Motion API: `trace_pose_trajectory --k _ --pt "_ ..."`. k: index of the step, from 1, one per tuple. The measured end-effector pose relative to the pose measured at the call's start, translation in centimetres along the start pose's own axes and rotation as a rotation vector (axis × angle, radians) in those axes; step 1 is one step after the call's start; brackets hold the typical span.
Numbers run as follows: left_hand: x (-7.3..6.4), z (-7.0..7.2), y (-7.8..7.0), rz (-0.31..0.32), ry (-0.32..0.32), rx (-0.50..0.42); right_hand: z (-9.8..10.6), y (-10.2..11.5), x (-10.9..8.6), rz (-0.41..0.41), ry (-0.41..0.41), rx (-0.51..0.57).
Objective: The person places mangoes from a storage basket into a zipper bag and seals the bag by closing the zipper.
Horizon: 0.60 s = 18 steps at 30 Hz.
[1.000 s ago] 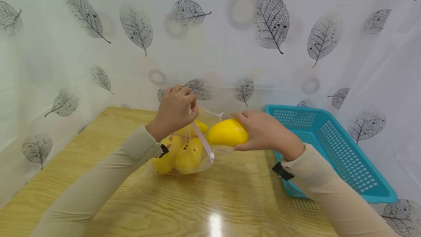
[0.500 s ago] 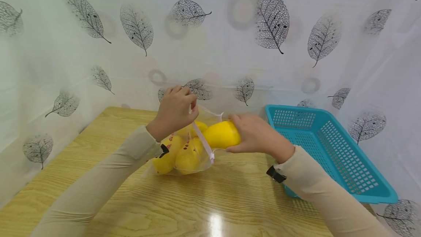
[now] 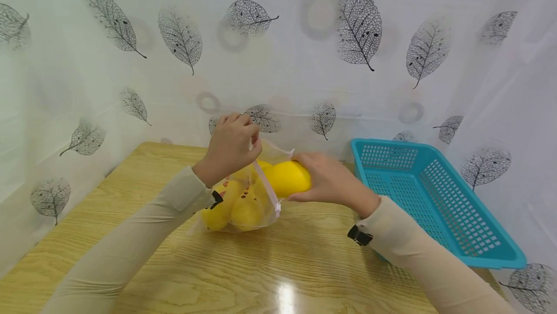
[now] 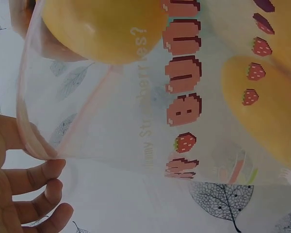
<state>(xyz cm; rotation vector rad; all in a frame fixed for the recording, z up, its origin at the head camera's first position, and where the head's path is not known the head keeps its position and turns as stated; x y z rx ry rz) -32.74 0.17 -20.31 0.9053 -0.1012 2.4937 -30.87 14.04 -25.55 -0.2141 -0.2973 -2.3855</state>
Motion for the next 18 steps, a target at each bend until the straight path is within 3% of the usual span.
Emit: trace_pose_trajectory --k 5,12,18 --pt "0.0 0.0 0.0 0.005 0.004 0.004 -0.5 -0.2 0.0 -0.02 0.017 0.024" --pt "0.0 0.2 0.1 0.006 -0.013 0.009 -1.4 -0.5 -0.1 -0.047 0.101 0.13" --pt "0.1 0.3 0.1 0.015 -0.018 0.008 -1.4 0.1 -0.3 -0.005 0.112 0.147"
Point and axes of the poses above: each hand's wrist, its own x-axis towards the middle knuckle, its own z-axis out of the back of the hand, y = z × x, the point moved 9 cm from there along x, towards the middle knuckle, and after that the axes turned 2 degrees about -z, right-handed, at the moved point
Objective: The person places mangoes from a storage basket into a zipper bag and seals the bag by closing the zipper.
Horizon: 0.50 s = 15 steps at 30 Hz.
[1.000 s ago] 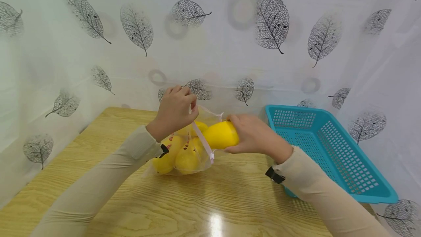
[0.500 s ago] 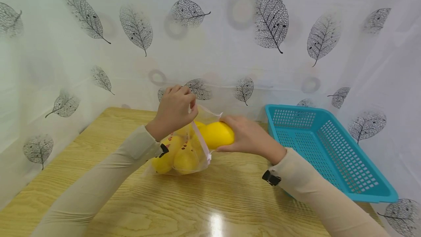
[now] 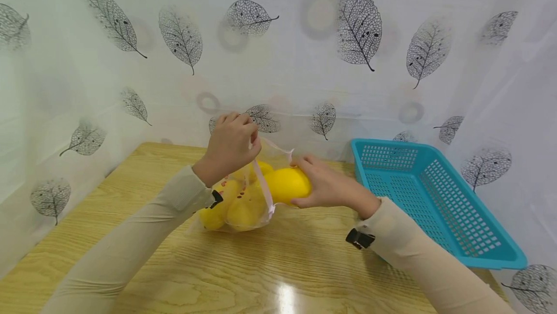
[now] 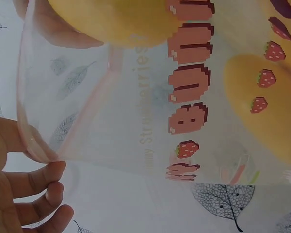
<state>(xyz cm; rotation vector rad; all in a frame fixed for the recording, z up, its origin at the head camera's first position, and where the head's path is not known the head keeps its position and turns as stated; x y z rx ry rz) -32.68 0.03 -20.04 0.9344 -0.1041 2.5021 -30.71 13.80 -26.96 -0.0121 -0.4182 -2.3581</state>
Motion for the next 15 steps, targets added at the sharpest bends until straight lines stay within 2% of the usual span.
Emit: trace_pose_trajectory --k 5,8,11,15 --pt "0.0 -0.1 0.0 0.004 0.006 0.01 0.0 0.6 0.0 0.03 -0.006 0.006" --pt "0.0 -0.3 0.1 0.011 0.018 0.011 0.0 0.9 0.0 0.046 -0.038 0.002" --pt "0.0 -0.4 0.1 0.017 0.031 0.009 0.2 1.3 0.1 0.061 -0.097 0.009" --pt "0.1 -0.4 0.1 0.016 0.032 0.015 0.6 1.6 0.4 0.066 -0.218 0.023"
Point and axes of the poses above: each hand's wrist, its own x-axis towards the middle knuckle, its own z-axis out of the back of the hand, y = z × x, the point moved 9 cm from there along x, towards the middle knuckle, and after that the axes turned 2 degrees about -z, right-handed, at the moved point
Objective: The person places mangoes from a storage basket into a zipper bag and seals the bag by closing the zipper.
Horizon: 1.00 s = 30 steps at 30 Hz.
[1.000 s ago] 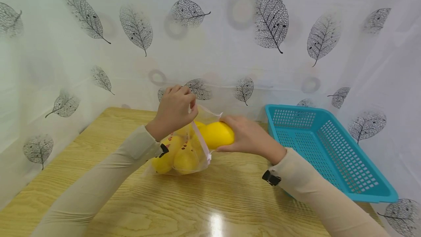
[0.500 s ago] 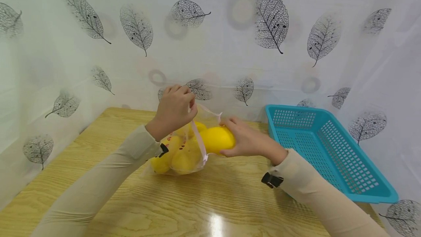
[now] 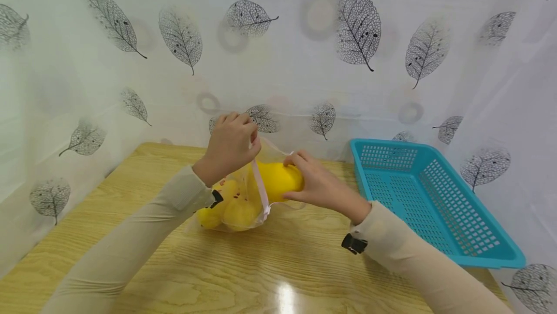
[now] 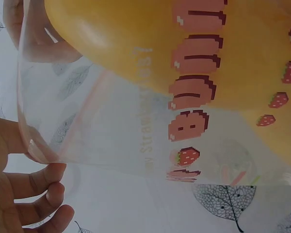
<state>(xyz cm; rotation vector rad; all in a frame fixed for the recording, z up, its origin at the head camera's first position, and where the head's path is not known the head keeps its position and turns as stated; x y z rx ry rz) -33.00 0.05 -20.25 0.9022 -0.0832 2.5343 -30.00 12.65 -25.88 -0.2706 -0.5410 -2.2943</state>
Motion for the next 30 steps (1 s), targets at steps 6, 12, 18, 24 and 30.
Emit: trace_pose_trajectory --k 6,12,18,24,30 --pt "0.1 0.1 0.1 0.0 -0.006 0.01 -0.2 0.4 0.4 0.059 -0.108 -0.007" --pt "0.2 0.4 0.1 0.001 -0.016 -0.004 -0.7 0.5 0.2 0.124 -0.087 -0.007" --pt "0.2 0.6 0.4 0.005 -0.017 -0.024 -0.1 -0.8 -0.4 0.06 -0.153 -0.012" --pt "0.2 0.8 0.7 0.017 -0.007 -0.015 -0.3 -2.9 -0.8 -0.142 -0.109 -0.058" --pt "0.2 0.9 0.9 0.026 -0.005 -0.027 -1.8 -4.6 -1.1 -0.278 0.073 -0.1"
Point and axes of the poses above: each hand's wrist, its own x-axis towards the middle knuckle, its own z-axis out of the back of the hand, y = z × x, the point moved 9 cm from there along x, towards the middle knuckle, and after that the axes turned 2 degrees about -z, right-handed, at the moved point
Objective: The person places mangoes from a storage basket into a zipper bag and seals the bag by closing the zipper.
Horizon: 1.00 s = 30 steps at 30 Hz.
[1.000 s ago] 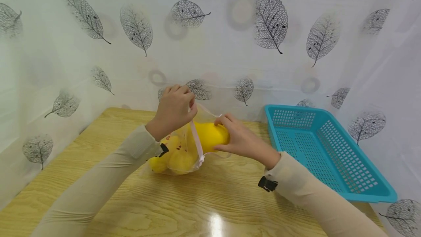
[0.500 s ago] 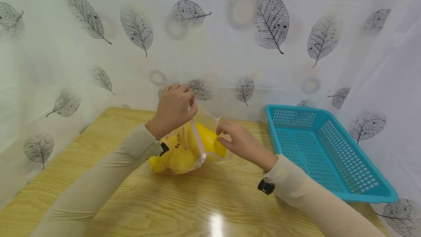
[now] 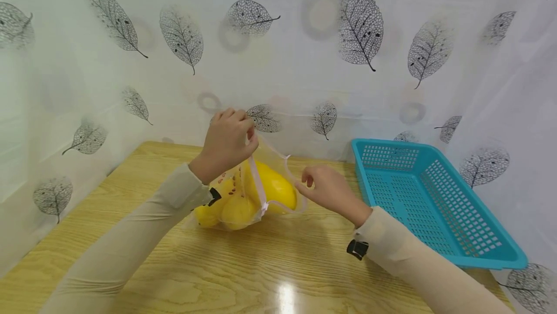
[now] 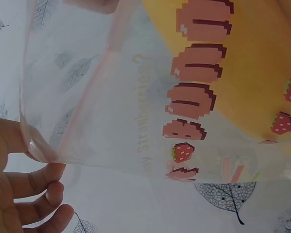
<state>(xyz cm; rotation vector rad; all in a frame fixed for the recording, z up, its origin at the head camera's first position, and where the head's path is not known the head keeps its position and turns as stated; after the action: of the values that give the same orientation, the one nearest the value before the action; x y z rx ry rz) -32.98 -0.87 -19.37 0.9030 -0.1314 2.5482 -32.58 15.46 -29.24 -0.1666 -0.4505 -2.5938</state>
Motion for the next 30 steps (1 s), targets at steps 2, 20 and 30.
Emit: trace_pose_trajectory --k 2,20,30 --pt "0.0 -0.1 0.0 0.002 0.004 0.001 -0.8 -0.3 0.0 -0.011 0.07 0.005" --pt "-0.2 -0.1 0.2 -0.002 0.016 -0.003 -2.8 -0.2 0.3 -0.069 0.278 0.217" --pt "-0.8 -1.3 -1.7 -0.094 0.032 -0.041 -1.9 1.4 1.4 -0.081 0.207 0.394"
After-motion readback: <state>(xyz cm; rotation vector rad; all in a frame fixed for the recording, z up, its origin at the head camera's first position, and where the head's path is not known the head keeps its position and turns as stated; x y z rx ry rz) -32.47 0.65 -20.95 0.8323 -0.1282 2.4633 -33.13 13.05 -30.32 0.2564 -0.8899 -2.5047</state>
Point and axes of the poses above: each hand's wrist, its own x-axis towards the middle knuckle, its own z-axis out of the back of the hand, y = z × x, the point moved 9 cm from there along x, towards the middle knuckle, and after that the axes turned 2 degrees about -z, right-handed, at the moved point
